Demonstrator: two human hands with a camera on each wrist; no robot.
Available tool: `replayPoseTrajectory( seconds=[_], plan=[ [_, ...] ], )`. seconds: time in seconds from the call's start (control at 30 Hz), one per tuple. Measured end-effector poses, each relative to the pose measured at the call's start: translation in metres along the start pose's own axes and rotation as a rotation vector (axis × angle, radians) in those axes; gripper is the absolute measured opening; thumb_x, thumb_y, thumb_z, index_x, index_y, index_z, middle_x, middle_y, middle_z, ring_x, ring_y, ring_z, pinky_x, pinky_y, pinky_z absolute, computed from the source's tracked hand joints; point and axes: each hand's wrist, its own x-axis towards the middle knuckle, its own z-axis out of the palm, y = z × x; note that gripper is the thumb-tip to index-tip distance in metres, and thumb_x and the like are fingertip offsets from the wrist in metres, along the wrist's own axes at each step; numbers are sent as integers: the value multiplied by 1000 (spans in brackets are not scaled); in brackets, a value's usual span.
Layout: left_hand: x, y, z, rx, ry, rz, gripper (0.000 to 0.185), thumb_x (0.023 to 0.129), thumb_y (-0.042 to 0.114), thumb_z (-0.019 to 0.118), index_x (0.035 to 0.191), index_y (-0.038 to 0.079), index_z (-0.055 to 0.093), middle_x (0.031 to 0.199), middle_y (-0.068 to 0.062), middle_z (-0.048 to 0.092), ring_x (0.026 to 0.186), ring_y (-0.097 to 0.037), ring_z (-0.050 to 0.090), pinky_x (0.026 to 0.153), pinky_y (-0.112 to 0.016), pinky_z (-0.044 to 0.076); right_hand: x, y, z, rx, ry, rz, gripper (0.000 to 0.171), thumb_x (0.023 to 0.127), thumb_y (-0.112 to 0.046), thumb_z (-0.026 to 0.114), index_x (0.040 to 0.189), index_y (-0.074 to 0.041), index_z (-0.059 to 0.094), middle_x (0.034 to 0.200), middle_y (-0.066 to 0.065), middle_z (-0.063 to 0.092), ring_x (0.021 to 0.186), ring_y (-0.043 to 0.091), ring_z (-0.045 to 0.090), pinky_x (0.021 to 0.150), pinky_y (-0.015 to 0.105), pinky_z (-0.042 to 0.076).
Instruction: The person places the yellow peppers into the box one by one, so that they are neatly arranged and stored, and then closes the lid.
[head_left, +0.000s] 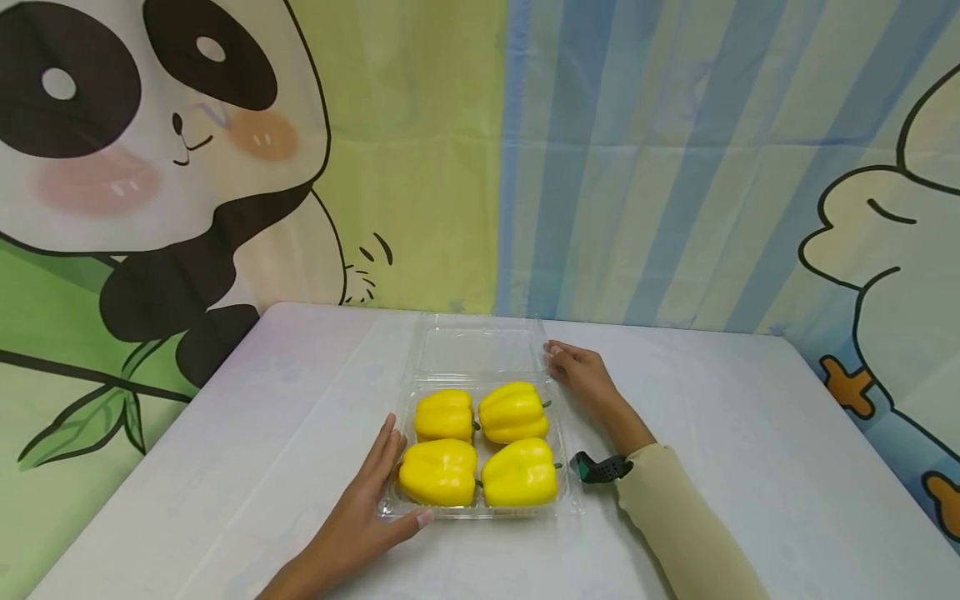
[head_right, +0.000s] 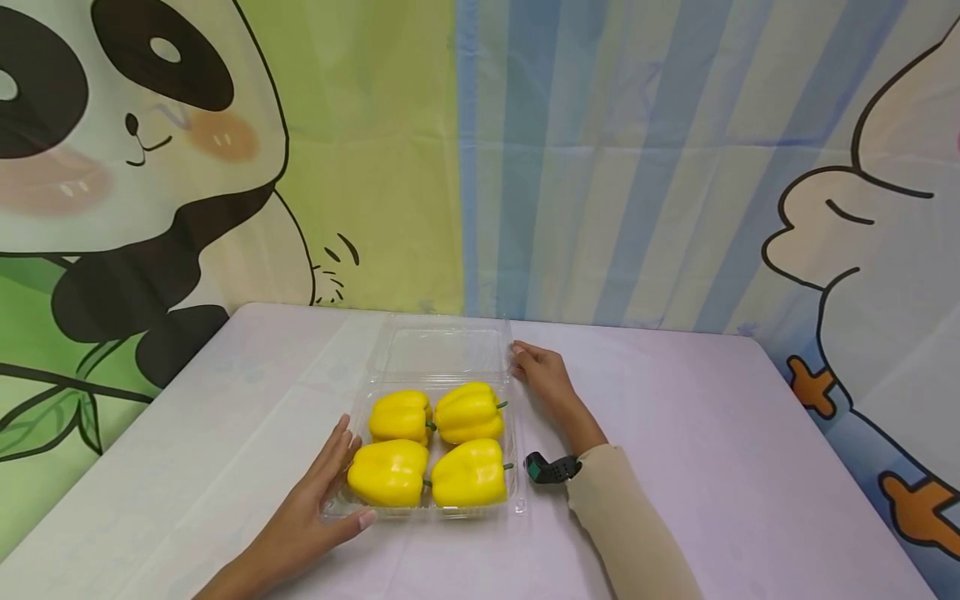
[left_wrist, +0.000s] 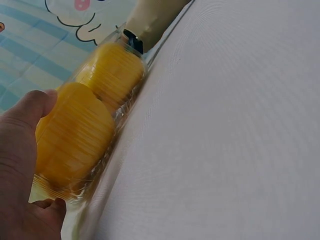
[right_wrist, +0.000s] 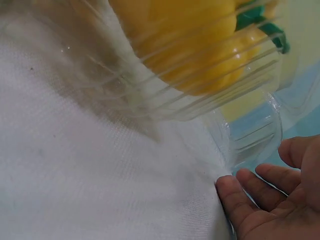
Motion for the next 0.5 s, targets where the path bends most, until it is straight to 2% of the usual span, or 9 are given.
replayPoseTrajectory(
  seconds=[0.23, 0.5],
  plan=[
    [1, 2, -1, 5, 0, -4, 112, 77, 49, 79, 158, 16, 8, 161, -1, 8, 141, -19, 25, 108, -40, 23, 4, 2, 1, -15, -7, 38, 51, 102, -30, 51, 144, -2, 45, 143, 9, 50, 125, 23, 52, 99, 31, 45],
    [1, -1, 0, 20, 4, 7, 110, 79, 48, 78, 157, 11, 11, 162, -2, 8, 141, -20, 25, 106, -33, 20, 4, 1, 1, 16, -29, 31, 47, 102, -21, 52, 143, 0, 45, 143, 12, 50, 121, 24, 55, 95, 28, 48]
  ],
)
